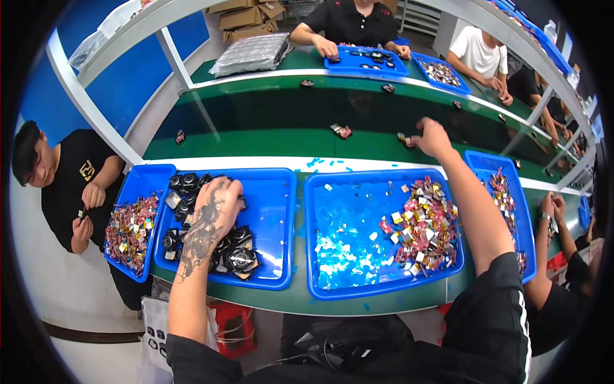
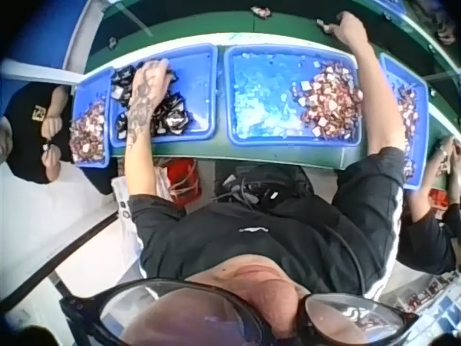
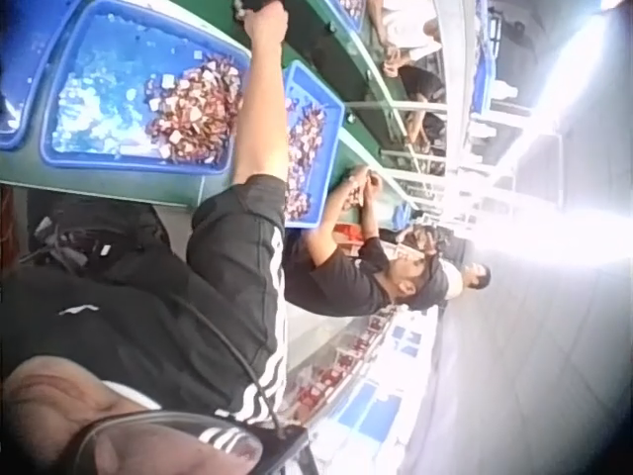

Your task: The recorder is assembling small plastic components, possibly watch or toy parts, at a factory production line.

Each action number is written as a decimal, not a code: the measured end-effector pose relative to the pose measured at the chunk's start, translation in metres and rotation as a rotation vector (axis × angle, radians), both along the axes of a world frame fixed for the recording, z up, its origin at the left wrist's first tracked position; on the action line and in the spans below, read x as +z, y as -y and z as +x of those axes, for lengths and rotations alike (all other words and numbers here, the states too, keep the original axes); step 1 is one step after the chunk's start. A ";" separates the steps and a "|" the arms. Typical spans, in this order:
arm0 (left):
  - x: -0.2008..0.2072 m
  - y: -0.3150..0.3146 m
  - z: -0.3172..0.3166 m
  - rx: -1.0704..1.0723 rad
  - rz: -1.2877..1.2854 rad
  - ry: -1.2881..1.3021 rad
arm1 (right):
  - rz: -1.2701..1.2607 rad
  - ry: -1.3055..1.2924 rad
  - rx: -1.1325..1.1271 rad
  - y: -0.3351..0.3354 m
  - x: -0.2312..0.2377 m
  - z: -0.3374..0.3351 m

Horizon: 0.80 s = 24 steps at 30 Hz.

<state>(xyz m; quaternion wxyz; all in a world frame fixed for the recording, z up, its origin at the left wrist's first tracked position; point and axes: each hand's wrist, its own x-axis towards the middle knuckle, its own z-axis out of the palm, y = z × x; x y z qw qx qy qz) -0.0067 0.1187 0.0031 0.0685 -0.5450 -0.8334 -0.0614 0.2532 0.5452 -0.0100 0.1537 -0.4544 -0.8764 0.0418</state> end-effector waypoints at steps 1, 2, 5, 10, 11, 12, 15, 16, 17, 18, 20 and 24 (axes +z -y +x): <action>0.006 -0.004 0.002 0.045 0.016 0.117 | 0.041 -0.058 0.095 0.016 0.015 0.000; 0.008 -0.008 0.010 0.084 0.136 0.247 | -0.051 -0.185 0.232 0.036 0.031 -0.001; 0.010 -0.031 0.043 -0.019 0.412 0.640 | -0.237 -0.400 0.593 0.119 0.059 0.004; 0.006 -0.083 0.113 -0.300 0.598 1.308 | -0.780 -0.502 0.654 0.216 0.057 0.014; 0.005 -0.090 0.125 -0.343 0.698 1.478 | -0.920 -0.703 0.548 0.223 0.054 0.016; 0.005 -0.096 0.135 -0.367 0.801 1.576 | -0.984 -0.792 0.475 0.225 0.052 0.018; 0.000 -0.097 0.153 -0.324 0.785 1.924 | -1.083 -0.963 0.385 0.228 0.045 0.024; -0.002 -0.096 0.155 -0.223 0.746 1.967 | -1.140 -0.983 0.282 0.228 0.042 0.027; -0.004 -0.096 0.155 -0.273 0.772 1.973 | -1.121 -1.026 0.330 0.228 0.039 0.032; -0.006 -0.094 0.153 -0.221 0.777 2.016 | -0.694 -0.815 0.412 0.226 0.037 0.039; -0.009 -0.092 0.146 -0.081 0.719 2.037 | 0.010 -0.382 0.561 0.219 0.033 0.054; -0.013 -0.091 0.139 -0.139 0.818 1.917 | -0.048 -0.013 0.666 0.215 0.017 0.069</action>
